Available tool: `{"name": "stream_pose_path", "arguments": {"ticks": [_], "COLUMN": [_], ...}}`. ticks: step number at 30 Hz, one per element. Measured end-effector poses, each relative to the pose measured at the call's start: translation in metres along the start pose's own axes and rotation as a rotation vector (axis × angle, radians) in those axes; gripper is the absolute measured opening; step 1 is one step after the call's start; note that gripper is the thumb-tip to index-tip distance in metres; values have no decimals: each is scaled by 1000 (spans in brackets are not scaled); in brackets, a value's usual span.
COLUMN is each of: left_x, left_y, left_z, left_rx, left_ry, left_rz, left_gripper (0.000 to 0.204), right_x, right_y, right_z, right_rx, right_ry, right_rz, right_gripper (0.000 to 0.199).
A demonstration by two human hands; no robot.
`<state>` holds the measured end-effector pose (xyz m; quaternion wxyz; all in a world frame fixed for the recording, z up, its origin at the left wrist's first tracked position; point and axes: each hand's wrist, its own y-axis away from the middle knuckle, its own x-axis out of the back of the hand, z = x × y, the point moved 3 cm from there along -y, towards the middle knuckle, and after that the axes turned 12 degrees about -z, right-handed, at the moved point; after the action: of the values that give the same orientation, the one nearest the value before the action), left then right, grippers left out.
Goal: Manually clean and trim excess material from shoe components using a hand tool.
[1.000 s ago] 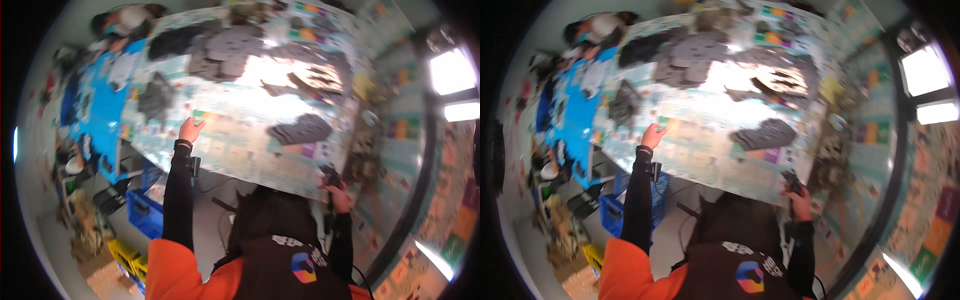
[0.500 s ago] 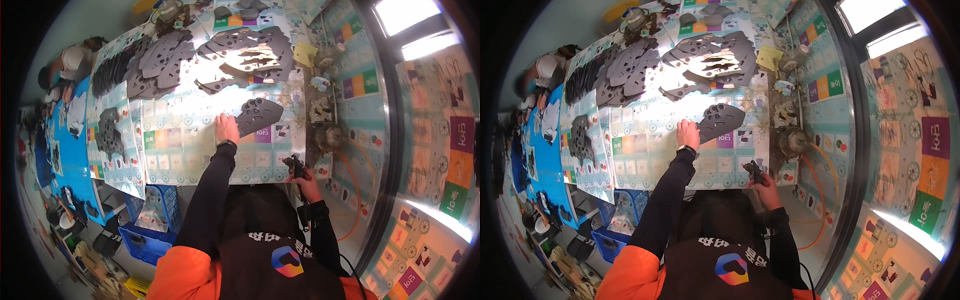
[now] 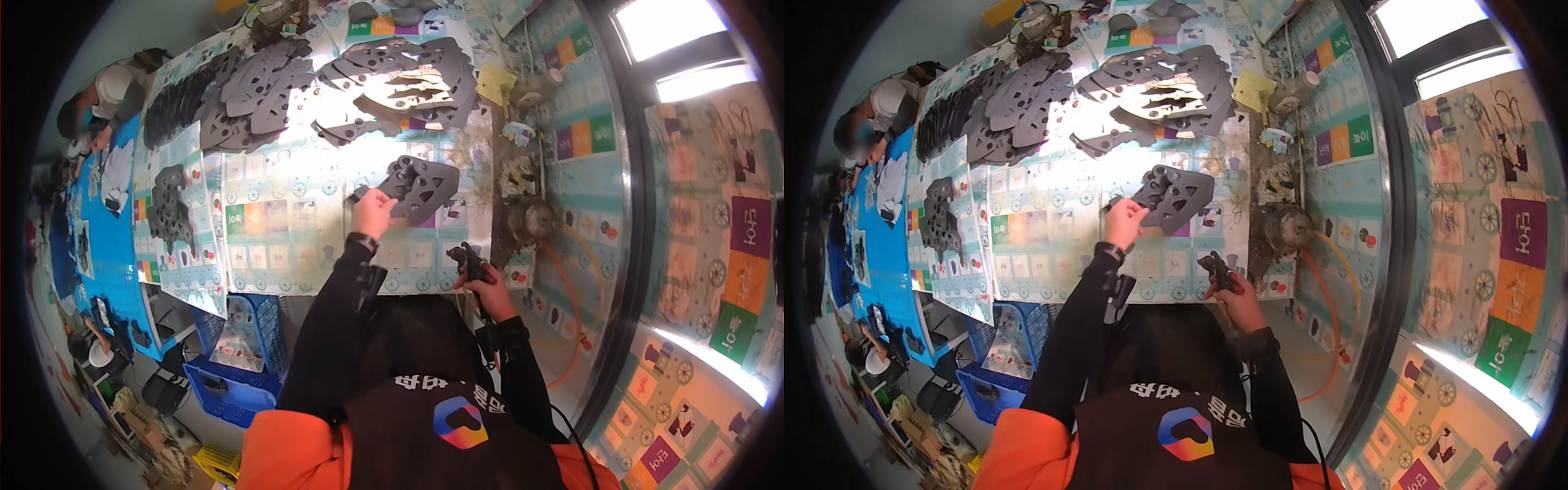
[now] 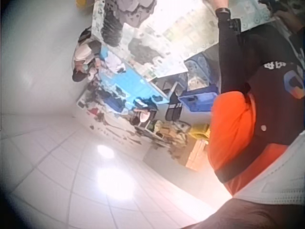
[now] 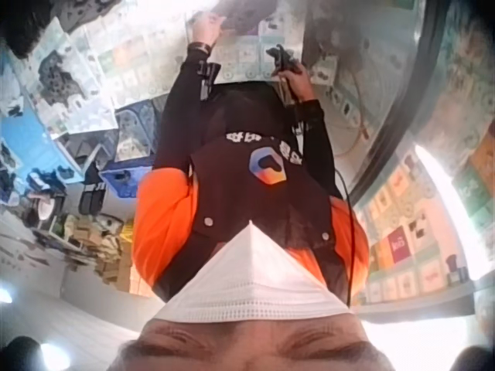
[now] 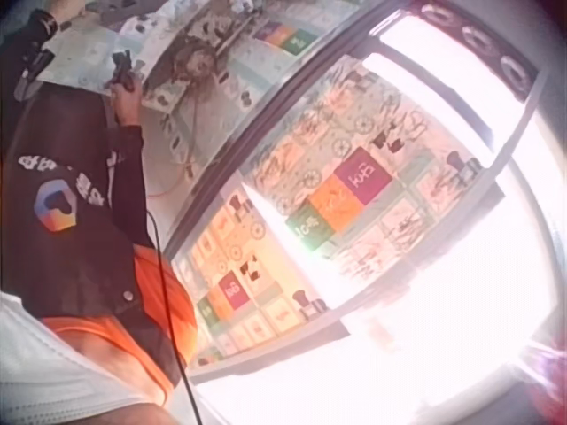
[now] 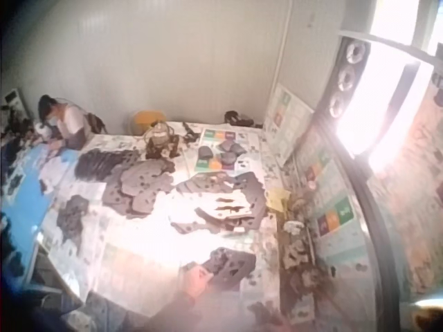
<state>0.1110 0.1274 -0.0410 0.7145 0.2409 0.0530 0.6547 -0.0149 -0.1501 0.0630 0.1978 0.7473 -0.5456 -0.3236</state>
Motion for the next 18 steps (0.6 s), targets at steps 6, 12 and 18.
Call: {"name": "stream_pose_path", "arguments": {"ticks": [6, 12, 18], "left_x": [-6, -20, -23], "left_y": [78, 105, 108], "left_z": [-52, -96, -102], "left_rx": [241, 371, 343], "left_ry": [198, 305, 108], "left_rz": [-206, -257, -183], "left_gripper": [22, 23, 21], "right_x": [-3, -20, -33], "right_y": [-12, -38, -47], "right_z": [15, 59, 65], "right_rx": [-52, -114, -139], "right_ry": [45, 137, 228], "right_rz": [-93, -185, -203], "right_gripper": [32, 26, 23]}}
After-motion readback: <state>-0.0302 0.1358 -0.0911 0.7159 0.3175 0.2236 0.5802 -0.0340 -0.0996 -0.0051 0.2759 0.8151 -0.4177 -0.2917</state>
